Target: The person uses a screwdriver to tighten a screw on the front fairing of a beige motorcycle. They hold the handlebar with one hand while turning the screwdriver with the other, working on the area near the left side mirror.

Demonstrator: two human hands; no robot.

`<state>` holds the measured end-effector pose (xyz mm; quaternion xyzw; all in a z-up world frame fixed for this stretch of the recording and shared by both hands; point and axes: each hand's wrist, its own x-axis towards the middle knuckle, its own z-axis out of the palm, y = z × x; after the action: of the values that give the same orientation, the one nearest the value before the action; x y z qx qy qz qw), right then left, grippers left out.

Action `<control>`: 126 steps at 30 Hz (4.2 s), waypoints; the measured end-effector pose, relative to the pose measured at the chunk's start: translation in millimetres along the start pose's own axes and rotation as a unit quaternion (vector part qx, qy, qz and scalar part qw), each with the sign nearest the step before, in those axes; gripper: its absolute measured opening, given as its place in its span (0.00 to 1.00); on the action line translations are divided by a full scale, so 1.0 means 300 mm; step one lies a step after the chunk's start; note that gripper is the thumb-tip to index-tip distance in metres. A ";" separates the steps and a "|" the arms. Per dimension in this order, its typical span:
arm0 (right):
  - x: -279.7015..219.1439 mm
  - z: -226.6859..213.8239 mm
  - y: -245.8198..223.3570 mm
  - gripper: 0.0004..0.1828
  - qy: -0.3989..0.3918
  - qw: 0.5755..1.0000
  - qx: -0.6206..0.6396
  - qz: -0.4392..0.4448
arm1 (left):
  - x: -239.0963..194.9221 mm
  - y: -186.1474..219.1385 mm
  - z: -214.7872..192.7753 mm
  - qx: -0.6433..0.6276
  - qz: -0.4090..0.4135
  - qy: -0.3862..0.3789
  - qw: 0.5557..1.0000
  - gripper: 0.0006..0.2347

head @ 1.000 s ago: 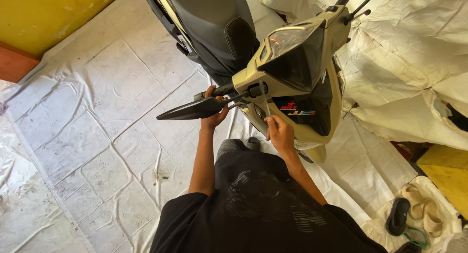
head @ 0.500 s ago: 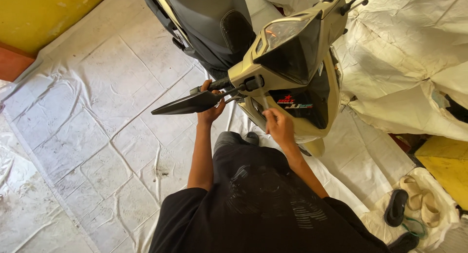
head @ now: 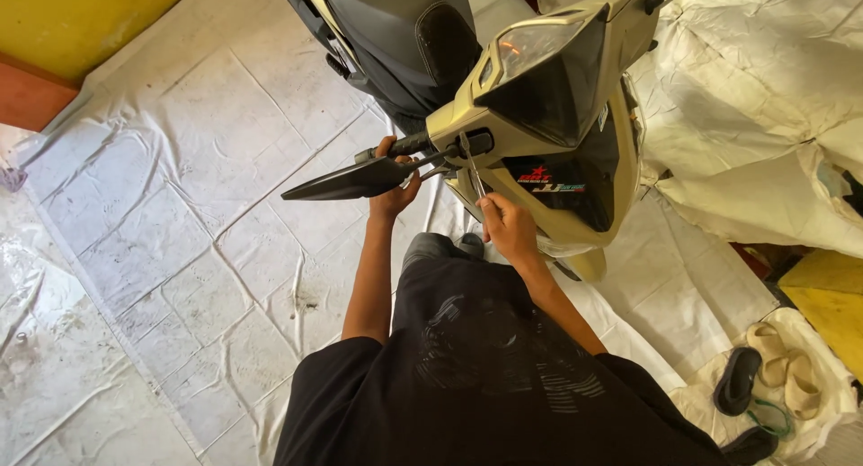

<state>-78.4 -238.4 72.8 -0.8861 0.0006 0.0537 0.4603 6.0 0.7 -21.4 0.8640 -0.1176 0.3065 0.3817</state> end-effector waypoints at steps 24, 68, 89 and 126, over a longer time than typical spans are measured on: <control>-0.009 -0.020 -0.005 0.12 0.006 1.000 0.017 -0.001 | -0.013 0.009 0.026 -0.042 0.008 0.035 0.998 0.05; -0.050 0.028 0.004 0.12 0.071 0.996 0.046 -0.041 | -0.026 -0.040 0.020 -0.045 -0.030 -0.020 0.998 0.04; -0.079 0.102 -0.181 0.10 0.146 0.988 0.035 0.035 | -0.061 -0.120 0.030 -0.117 -0.027 -0.061 0.991 0.09; -0.058 0.207 -0.226 0.09 0.181 0.983 -0.017 0.006 | -0.037 -0.139 -0.025 -0.114 -0.005 -0.116 0.987 0.08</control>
<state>-98.2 -149.4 94.4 -0.8888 0.0883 -0.1051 0.4372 12.2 34.2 -48.8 0.8452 -0.1909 0.1866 0.4630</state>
